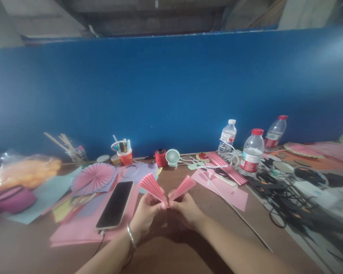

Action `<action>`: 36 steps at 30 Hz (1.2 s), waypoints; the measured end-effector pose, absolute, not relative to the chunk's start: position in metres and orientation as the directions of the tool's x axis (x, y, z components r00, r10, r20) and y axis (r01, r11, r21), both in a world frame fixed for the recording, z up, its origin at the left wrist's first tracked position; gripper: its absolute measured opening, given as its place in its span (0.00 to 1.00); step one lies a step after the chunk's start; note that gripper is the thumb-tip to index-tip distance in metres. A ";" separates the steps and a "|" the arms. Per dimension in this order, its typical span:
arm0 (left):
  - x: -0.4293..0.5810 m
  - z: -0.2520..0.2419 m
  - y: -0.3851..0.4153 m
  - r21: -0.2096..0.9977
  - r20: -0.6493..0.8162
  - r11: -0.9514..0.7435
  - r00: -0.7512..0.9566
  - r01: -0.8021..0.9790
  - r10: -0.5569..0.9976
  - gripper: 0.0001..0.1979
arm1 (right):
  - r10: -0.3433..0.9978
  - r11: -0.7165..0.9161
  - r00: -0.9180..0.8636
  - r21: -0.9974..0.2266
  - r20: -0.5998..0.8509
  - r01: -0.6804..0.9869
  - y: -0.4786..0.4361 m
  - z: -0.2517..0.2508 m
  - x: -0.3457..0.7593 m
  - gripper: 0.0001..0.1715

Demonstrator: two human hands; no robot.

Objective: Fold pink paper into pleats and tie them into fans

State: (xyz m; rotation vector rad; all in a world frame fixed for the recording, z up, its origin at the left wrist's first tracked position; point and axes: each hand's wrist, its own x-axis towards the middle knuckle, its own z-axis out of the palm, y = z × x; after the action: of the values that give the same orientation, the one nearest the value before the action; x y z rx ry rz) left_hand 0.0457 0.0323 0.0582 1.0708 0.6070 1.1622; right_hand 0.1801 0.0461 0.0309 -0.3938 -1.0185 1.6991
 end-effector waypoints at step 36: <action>0.046 0.065 0.020 0.925 0.142 0.011 0.370 -0.380 0.918 0.17 | 0.877 -0.039 -0.377 -0.738 0.299 -0.674 0.044 0.034 0.178 0.11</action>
State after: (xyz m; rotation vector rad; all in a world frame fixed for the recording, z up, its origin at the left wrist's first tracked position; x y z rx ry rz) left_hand 0.0460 0.0197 0.0647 1.1355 0.6073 1.1168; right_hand 0.1781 0.0442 0.0336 -0.2805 -1.0151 1.6861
